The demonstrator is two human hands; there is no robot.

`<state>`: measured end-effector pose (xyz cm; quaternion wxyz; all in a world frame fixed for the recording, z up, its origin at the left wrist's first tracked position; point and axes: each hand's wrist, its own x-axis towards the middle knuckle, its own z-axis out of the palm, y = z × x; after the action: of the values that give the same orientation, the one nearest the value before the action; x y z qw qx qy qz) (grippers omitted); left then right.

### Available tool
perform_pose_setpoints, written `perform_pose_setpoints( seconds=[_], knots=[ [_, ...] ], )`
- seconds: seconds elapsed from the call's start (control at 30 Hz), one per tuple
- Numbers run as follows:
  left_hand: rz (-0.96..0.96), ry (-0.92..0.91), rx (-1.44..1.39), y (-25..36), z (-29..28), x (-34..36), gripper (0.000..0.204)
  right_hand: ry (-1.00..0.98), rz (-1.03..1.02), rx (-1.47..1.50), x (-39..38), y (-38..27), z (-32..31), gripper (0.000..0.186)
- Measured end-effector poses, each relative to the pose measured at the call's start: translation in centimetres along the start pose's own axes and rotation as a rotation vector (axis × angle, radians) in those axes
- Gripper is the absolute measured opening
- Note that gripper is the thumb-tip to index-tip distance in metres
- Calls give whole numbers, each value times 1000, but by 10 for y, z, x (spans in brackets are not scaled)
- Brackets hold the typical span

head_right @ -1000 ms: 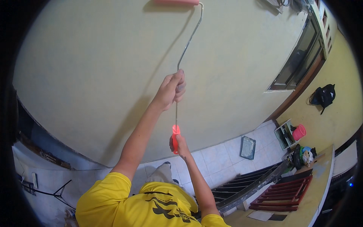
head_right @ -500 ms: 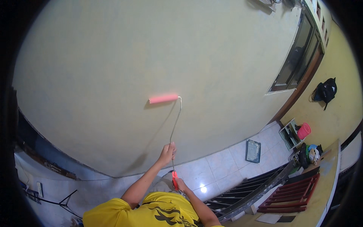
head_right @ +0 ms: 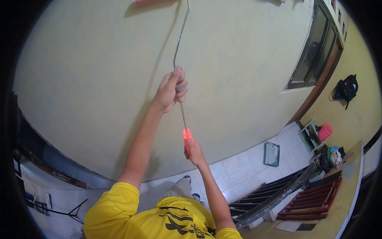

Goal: The person paints a wall using a paint roller.

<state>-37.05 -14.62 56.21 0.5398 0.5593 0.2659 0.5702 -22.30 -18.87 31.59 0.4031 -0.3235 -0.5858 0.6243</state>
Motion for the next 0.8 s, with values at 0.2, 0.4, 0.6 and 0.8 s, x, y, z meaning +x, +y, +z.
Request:
perform_pose_setpoints(
  seconds=[0.2, 0.4, 0.6, 0.8],
  knots=[
    [-77, 193, 223, -126, -33, -51, 47, 126, 42, -133, -8, 116, 7, 57],
    [-263, 379, 326, -288, -39, -162, 48, 112, 191, -393, -116, 260, 4, 49],
    [-245, 369, 190, -271, -19, -136, 48, 182, 186, -458, -109, 236, -22, 61],
    [-50, 253, 186, -107, -12, -63, 47, 124, 41, -434, -45, 84, -1, 61]
  ],
)
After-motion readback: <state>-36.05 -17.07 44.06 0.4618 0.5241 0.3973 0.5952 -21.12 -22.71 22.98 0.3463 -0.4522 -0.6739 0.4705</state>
